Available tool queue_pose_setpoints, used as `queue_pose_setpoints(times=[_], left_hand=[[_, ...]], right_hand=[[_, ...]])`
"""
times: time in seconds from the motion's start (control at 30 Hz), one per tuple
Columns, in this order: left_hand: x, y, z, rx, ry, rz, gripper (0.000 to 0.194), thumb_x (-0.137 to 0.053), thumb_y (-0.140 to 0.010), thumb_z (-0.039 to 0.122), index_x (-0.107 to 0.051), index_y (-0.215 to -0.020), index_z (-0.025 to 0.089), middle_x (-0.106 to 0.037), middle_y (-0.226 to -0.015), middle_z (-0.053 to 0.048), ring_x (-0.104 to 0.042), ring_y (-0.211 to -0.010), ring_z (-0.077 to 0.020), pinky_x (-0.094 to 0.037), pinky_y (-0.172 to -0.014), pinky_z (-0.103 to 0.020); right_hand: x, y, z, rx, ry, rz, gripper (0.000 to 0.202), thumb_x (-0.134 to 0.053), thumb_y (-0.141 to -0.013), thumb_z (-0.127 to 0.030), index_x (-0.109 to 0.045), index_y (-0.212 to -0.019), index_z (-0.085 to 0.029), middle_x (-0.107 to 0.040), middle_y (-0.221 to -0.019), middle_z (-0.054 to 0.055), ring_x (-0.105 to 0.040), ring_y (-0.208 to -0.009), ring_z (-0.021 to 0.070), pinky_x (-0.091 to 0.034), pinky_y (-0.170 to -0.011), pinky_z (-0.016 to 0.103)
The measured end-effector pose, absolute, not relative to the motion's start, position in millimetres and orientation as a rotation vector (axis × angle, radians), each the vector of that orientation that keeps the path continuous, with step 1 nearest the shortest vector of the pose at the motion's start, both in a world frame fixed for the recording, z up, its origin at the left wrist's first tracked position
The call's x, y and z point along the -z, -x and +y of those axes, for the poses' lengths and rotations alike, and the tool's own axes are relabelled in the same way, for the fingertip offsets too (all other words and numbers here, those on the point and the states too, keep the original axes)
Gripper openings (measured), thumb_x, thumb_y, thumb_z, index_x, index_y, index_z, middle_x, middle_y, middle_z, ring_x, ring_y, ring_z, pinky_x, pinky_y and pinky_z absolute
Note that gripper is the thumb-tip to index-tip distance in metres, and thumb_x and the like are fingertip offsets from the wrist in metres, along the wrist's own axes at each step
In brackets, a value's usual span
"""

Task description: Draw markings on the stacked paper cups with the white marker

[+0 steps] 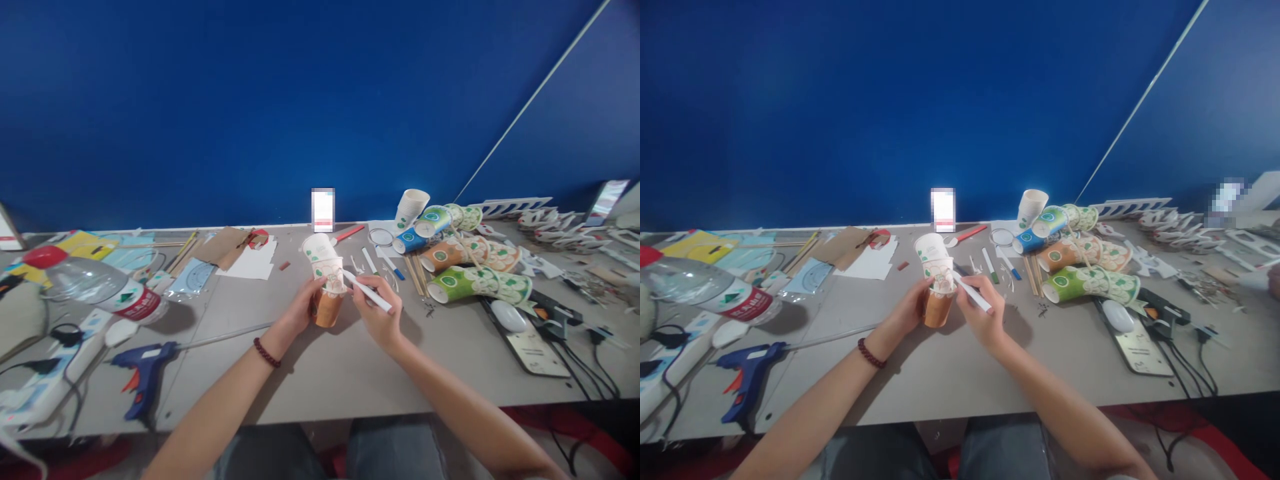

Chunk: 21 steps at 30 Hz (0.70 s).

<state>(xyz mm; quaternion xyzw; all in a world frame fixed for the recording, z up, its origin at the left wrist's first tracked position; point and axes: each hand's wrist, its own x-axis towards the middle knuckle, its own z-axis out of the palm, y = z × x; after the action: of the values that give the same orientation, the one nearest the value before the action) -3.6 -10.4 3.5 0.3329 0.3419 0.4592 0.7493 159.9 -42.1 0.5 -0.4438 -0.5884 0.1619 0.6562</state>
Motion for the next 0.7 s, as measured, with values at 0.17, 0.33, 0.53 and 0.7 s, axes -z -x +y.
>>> queue_pose_setpoints(times=[0.17,0.33,0.53,0.7], left_hand=[[-6.8,2.8,-10.8,-1.05,-0.771,0.773,0.045,-0.076,-0.075,0.046,-0.071,-0.107,0.016,-0.076,-0.1,-0.01,-0.07,-0.086,-0.0238,-0.049,-0.08,-0.033],[-6.0,2.7,-10.0,-1.021,-0.773,0.787,0.047,-0.075,-0.075,0.05,-0.071,-0.106,0.015,-0.076,-0.096,-0.011,-0.07,-0.083,-0.0245,-0.049,-0.076,-0.033],[-5.4,2.6,-10.3,-1.044,-0.756,0.804,0.045,-0.075,-0.074,0.049,-0.071,-0.104,0.016,-0.076,-0.096,-0.009,-0.07,-0.085,-0.0241,-0.049,-0.075,-0.032],[-5.3,2.5,-10.2,-0.996,-0.738,0.814,0.048,-0.075,-0.073,0.051,-0.071,-0.104,0.014,-0.076,-0.092,-0.011,-0.07,-0.079,-0.0246,-0.049,-0.074,-0.034]], right_hand=[[-2.3,-160.0,-42.7,-0.364,0.999,-1.343,0.007,-0.066,-0.084,-0.021,-0.064,-0.09,-0.021,-0.071,-0.086,0.004,-0.072,-0.073,0.019,-0.063,-0.069,0.034],[-1.4,-159.7,-42.8,-0.348,1.005,-1.347,0.007,-0.066,-0.083,-0.019,-0.063,-0.089,-0.022,-0.07,-0.085,0.004,-0.071,-0.073,0.019,-0.063,-0.068,0.034],[-1.8,-159.1,-42.4,-0.314,0.992,-1.366,0.007,-0.065,-0.082,-0.018,-0.062,-0.087,-0.022,-0.069,-0.084,0.003,-0.071,-0.073,0.0194,-0.062,-0.068,0.035],[-1.3,-159.0,-41.9,-0.312,0.993,-1.369,0.007,-0.065,-0.082,-0.018,-0.062,-0.086,-0.022,-0.069,-0.083,0.003,-0.071,-0.074,0.0196,-0.062,-0.068,0.036]])
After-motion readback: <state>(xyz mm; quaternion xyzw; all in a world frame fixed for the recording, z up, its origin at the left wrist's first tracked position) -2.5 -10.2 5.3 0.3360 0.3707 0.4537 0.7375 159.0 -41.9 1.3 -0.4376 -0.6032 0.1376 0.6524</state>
